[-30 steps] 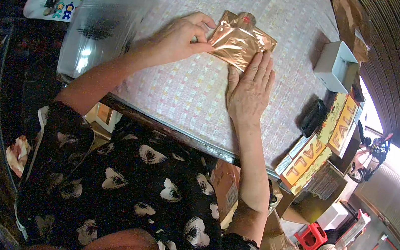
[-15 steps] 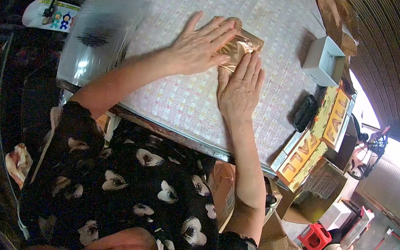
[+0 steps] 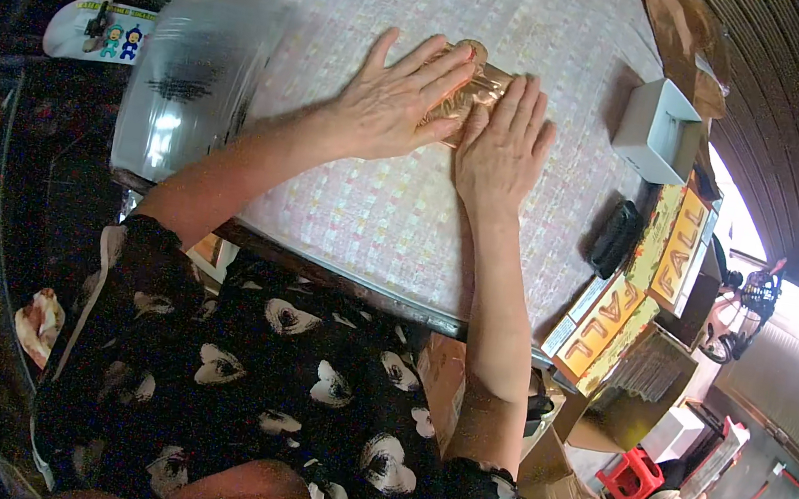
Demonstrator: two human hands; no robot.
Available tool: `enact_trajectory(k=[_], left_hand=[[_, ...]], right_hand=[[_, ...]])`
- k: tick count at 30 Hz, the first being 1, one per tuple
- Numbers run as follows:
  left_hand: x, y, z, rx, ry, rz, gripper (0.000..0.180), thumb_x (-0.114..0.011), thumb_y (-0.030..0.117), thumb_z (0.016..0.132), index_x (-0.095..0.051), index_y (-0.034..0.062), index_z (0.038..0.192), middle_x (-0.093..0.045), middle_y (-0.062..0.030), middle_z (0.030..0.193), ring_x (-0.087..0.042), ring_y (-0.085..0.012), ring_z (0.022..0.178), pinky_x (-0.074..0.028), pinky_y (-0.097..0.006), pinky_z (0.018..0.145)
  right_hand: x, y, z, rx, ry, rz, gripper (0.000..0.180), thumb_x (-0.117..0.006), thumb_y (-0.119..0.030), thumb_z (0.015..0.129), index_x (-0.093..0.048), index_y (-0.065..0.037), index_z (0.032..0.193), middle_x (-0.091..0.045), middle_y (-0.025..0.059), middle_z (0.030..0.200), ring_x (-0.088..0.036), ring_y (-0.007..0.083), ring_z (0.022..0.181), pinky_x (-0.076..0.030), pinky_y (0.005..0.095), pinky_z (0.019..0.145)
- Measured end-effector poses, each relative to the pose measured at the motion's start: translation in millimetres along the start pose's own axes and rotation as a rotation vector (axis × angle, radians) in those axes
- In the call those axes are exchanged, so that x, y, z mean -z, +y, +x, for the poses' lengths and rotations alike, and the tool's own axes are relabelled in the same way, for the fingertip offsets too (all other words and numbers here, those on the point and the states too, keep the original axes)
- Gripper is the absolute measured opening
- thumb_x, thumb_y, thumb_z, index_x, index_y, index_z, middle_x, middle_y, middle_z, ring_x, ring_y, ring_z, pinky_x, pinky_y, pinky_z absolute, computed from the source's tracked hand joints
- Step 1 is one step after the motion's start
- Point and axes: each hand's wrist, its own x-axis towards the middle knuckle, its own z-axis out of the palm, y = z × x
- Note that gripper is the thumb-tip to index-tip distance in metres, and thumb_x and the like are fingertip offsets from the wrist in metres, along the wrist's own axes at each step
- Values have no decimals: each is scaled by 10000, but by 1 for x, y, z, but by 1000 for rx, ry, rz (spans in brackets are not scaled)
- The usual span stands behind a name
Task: The person folds a gold metallic foil balloon by hand on a workbench.
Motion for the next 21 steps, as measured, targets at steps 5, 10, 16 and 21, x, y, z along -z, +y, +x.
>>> enact_trajectory(k=[5, 10, 16, 21], left_hand=[[3, -3, 0, 8, -18, -17, 750, -428, 597, 1021, -357, 127, 1601, -281, -89, 1686, -241, -262, 1550, -108, -670, 1190], [0, -5, 1, 14, 13, -45, 749, -455, 600, 1012, -340, 163, 1610, -260, -143, 1680, -224, -277, 1557, -108, -705, 1178], [-1, -5, 0, 26, 27, -50, 782, -475, 618, 996, -337, 150, 1608, -261, -145, 1680, -220, -285, 1557, -102, -723, 1173], [6, -4, -4, 61, -53, -52, 761, -494, 577, 1008, -313, 153, 1613, -217, -131, 1698, -184, -287, 1573, -73, -710, 1197]], right_hand=[[3, 11, -1, -22, -38, -55, 603, -366, -369, 1097, -314, -17, 1583, -344, 176, 1641, -297, 364, 1527, -198, 594, 1215], [1, 18, -4, -67, -22, -78, 597, -355, -365, 1096, -311, -32, 1590, -344, 159, 1645, -291, 348, 1533, -192, 606, 1213], [11, 24, -8, -115, -58, -65, 598, -359, -346, 1093, -297, -25, 1593, -312, 176, 1657, -255, 349, 1549, -171, 573, 1239], [45, -22, -40, 29, -67, 11, 671, -422, -399, 1089, -268, 14, 1595, -266, 225, 1664, -239, 388, 1546, -182, 545, 1246]])
